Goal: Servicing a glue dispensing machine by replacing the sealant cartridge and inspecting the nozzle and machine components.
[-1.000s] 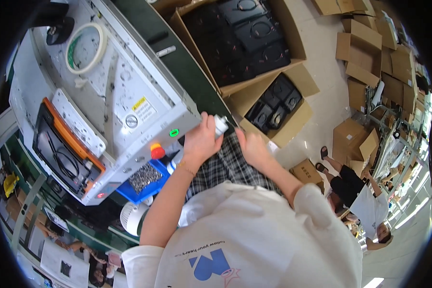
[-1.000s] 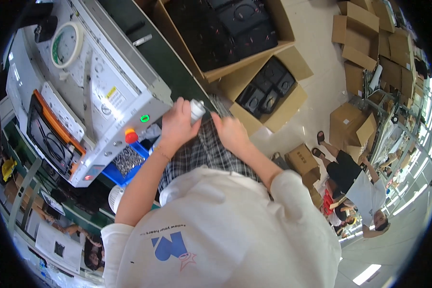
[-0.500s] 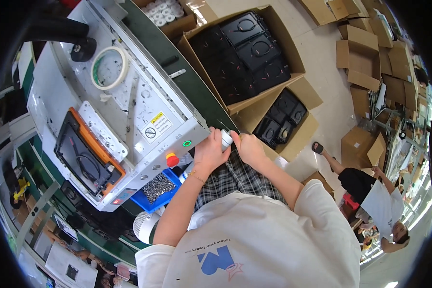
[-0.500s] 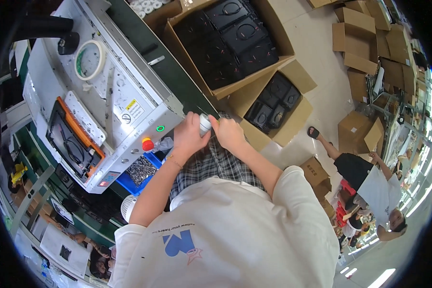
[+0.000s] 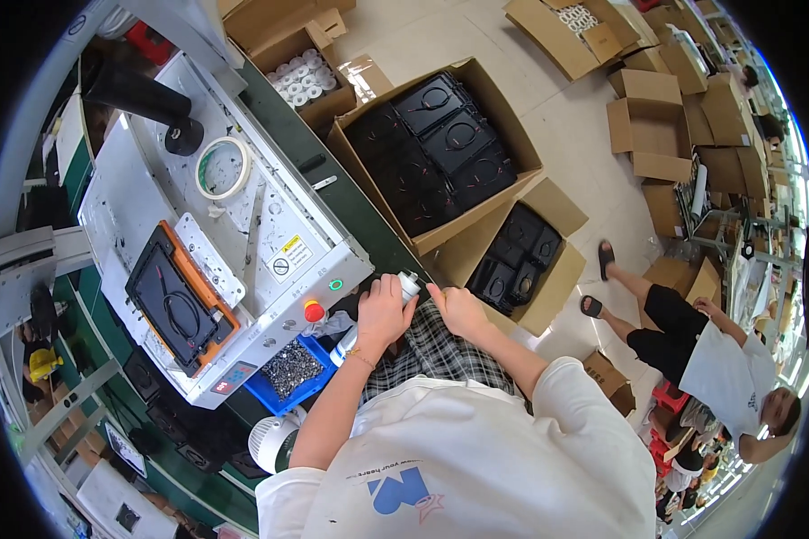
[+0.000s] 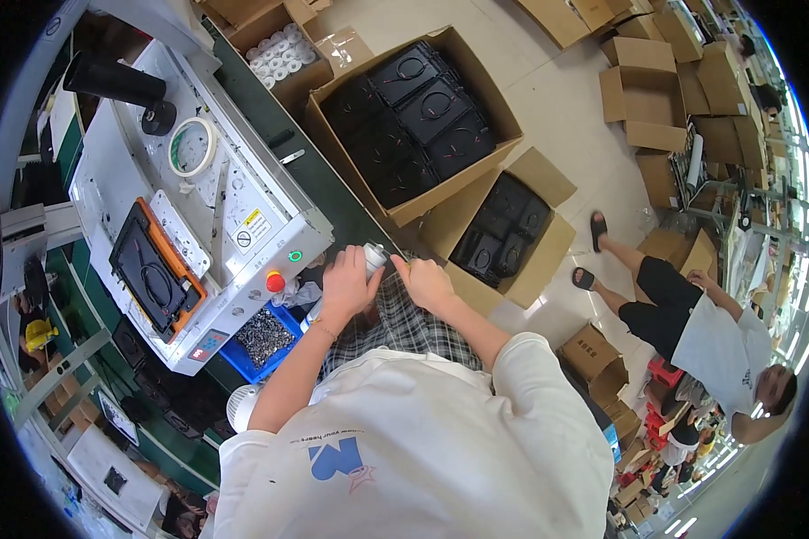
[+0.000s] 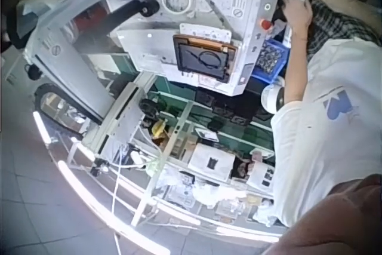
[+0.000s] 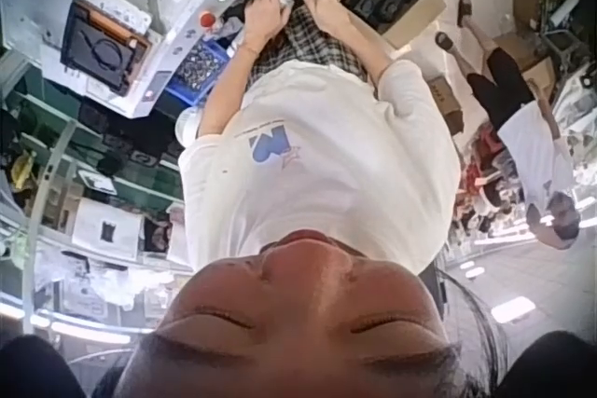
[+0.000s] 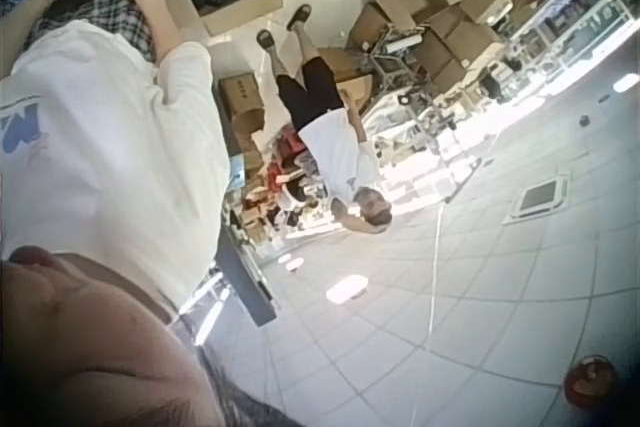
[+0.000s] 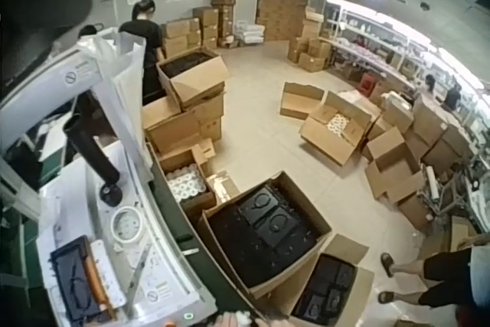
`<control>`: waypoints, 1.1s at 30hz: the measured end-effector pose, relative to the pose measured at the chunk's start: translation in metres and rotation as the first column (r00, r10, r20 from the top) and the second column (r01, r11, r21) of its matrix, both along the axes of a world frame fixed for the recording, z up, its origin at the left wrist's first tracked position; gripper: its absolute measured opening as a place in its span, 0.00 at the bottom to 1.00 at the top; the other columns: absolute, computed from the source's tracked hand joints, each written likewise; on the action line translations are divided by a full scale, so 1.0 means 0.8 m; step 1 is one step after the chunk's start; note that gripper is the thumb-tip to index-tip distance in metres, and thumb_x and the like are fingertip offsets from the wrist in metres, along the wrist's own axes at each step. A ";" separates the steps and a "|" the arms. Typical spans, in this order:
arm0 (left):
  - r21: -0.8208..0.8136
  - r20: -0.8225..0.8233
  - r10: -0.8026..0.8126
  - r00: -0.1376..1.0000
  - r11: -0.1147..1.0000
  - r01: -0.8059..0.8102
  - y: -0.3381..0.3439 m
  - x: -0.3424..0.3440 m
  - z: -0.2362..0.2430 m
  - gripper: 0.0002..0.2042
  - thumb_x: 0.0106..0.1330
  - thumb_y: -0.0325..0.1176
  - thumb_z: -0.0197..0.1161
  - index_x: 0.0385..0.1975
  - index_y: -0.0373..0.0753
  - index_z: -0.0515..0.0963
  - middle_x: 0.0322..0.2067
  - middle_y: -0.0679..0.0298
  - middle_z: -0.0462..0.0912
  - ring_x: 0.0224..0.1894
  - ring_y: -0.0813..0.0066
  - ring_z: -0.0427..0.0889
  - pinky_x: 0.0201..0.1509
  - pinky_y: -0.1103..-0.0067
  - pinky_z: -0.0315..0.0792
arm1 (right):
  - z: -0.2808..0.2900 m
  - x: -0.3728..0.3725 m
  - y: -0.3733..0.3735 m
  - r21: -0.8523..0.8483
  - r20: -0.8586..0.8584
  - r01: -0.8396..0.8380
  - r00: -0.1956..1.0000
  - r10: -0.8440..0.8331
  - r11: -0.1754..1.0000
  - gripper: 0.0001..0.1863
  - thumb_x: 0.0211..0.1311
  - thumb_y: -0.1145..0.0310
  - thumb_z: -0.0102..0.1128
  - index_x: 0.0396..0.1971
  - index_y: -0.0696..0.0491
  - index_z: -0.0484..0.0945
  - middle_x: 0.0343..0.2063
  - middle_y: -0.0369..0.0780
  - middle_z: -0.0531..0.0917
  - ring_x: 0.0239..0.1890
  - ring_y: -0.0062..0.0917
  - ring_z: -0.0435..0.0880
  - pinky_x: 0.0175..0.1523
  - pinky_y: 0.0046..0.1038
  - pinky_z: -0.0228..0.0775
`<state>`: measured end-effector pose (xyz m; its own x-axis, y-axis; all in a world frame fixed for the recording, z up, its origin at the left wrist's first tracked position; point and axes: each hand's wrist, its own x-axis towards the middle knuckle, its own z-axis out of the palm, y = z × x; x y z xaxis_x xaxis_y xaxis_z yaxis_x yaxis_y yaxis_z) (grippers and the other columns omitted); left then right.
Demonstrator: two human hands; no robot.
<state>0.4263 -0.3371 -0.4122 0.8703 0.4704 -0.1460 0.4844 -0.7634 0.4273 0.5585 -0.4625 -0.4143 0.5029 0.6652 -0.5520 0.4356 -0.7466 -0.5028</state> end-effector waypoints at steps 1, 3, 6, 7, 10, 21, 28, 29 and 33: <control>0.041 0.009 0.019 1.000 0.999 -0.019 -0.002 0.001 -0.001 0.21 0.57 0.47 0.64 0.39 0.35 0.71 0.35 0.61 0.70 0.38 0.65 0.75 0.36 0.70 0.72 | 0.001 -0.001 0.001 0.001 -0.001 0.003 1.000 -0.003 1.000 0.33 0.72 0.49 0.43 0.21 0.64 0.78 0.21 0.59 0.79 0.29 0.54 0.81 0.35 0.47 0.74; 0.080 0.018 0.037 0.999 0.996 -0.038 -0.003 0.001 -0.004 0.21 0.57 0.46 0.65 0.39 0.35 0.71 0.35 0.61 0.70 0.37 0.65 0.75 0.36 0.70 0.72 | 0.005 -0.003 0.004 -0.018 0.027 -0.003 1.000 0.004 1.000 0.33 0.72 0.48 0.43 0.21 0.64 0.78 0.20 0.58 0.79 0.28 0.53 0.81 0.35 0.46 0.75; 0.062 0.021 0.033 0.999 0.998 -0.035 -0.001 0.000 -0.011 0.20 0.56 0.46 0.66 0.37 0.36 0.70 0.35 0.60 0.69 0.36 0.64 0.75 0.35 0.70 0.73 | 0.005 -0.006 0.010 -0.033 0.053 -0.038 0.998 0.040 0.999 0.33 0.72 0.48 0.43 0.21 0.64 0.79 0.20 0.57 0.80 0.28 0.53 0.82 0.34 0.46 0.75; 0.054 0.021 0.034 0.999 0.998 -0.035 -0.001 0.001 -0.011 0.20 0.55 0.45 0.66 0.37 0.36 0.70 0.35 0.60 0.69 0.37 0.64 0.75 0.35 0.71 0.73 | 0.003 -0.006 0.017 -0.036 0.051 -0.038 0.998 0.040 0.999 0.33 0.72 0.48 0.43 0.21 0.64 0.79 0.20 0.57 0.80 0.28 0.53 0.82 0.34 0.46 0.75; 0.008 0.022 0.046 0.999 0.999 -0.046 0.002 0.003 -0.013 0.20 0.55 0.44 0.67 0.36 0.36 0.69 0.35 0.60 0.69 0.38 0.63 0.76 0.35 0.71 0.74 | -0.002 -0.004 0.039 -0.036 0.059 -0.062 0.996 0.064 0.997 0.33 0.71 0.48 0.43 0.21 0.64 0.79 0.20 0.57 0.80 0.28 0.53 0.82 0.34 0.47 0.74; -0.085 0.021 0.076 0.997 0.994 -0.074 0.004 0.005 -0.011 0.20 0.54 0.42 0.67 0.37 0.35 0.68 0.38 0.56 0.70 0.42 0.56 0.76 0.38 0.66 0.75 | -0.009 0.001 0.029 -0.052 0.002 -0.187 0.982 0.188 0.981 0.26 0.74 0.52 0.39 0.34 0.57 0.81 0.23 0.55 0.81 0.26 0.52 0.82 0.30 0.47 0.76; -0.037 0.001 0.035 0.999 0.999 -0.035 0.000 0.005 -0.014 0.21 0.55 0.43 0.66 0.37 0.34 0.68 0.38 0.54 0.70 0.44 0.53 0.76 0.40 0.64 0.75 | 0.034 0.007 0.034 0.009 -0.056 -0.095 0.994 0.095 0.995 0.38 0.71 0.41 0.35 0.23 0.60 0.82 0.23 0.56 0.82 0.31 0.53 0.83 0.37 0.48 0.77; -0.063 0.003 0.025 1.000 0.998 -0.025 0.002 0.006 -0.011 0.21 0.54 0.42 0.67 0.38 0.33 0.67 0.38 0.52 0.70 0.43 0.51 0.75 0.40 0.62 0.75 | 0.007 0.002 0.035 -0.042 -0.073 -0.050 0.996 0.047 0.998 0.38 0.71 0.42 0.33 0.23 0.60 0.82 0.24 0.55 0.82 0.31 0.52 0.83 0.37 0.48 0.77; -0.066 0.025 0.020 0.999 0.998 -0.018 0.006 0.011 -0.001 0.21 0.55 0.41 0.66 0.36 0.31 0.66 0.37 0.49 0.70 0.42 0.48 0.75 0.40 0.62 0.74 | -0.036 -0.007 0.020 0.015 0.022 -0.179 0.984 0.179 0.984 0.30 0.74 0.45 0.30 0.40 0.52 0.79 0.22 0.53 0.81 0.27 0.51 0.84 0.33 0.50 0.77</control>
